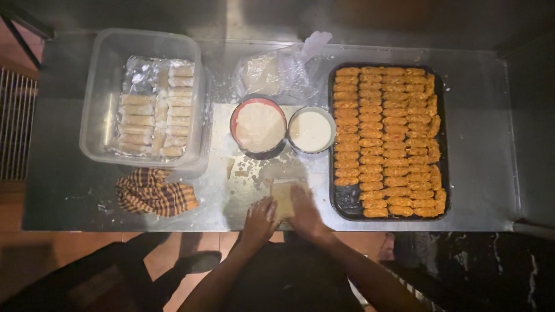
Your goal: The person prepares spring rolls by hand. They take a wrapper, place filling, roll it, dip it in liquid, coat it in powder, and place it in a container. This process is repeated multiple times.
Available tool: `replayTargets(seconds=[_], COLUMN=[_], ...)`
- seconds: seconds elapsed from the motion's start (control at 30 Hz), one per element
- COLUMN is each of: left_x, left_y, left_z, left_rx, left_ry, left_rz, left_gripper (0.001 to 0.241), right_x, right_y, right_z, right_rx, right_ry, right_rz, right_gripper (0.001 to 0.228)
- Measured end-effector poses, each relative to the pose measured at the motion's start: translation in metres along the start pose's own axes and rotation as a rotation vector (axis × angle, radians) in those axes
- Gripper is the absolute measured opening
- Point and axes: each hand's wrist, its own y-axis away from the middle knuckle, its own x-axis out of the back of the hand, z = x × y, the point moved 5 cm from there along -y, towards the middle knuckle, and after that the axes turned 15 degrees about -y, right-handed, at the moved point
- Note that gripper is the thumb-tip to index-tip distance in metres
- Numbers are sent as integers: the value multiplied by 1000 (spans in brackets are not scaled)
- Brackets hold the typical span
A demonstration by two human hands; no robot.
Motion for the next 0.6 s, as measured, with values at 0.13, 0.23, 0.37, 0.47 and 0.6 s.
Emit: replayTargets(seconds=[0.13, 0.23, 0.37, 0.47, 0.6], left_x=[-15, -15, -1, 0, -5], left_y=[1, 2, -7, -21, -25], left_z=[-7, 0, 15, 27, 40], left_rx=[95, 149, 5, -107, -211], left_ry=[16, 33, -202, -282, -364], left_rz=[-103, -62, 20, -30, -194], left_gripper=[46, 56, 58, 49, 32], right_x=[-39, -38, 19, 80, 123], right_y=[-31, -36, 19, 57, 63], right_z=[-32, -28, 24, 65, 91], right_rx=[337, 296, 157, 202, 189], right_ry=[59, -101, -402, -194, 193], right_rz=[-174, -140, 70, 365, 545], right_gripper=[41, 65, 76, 56, 48])
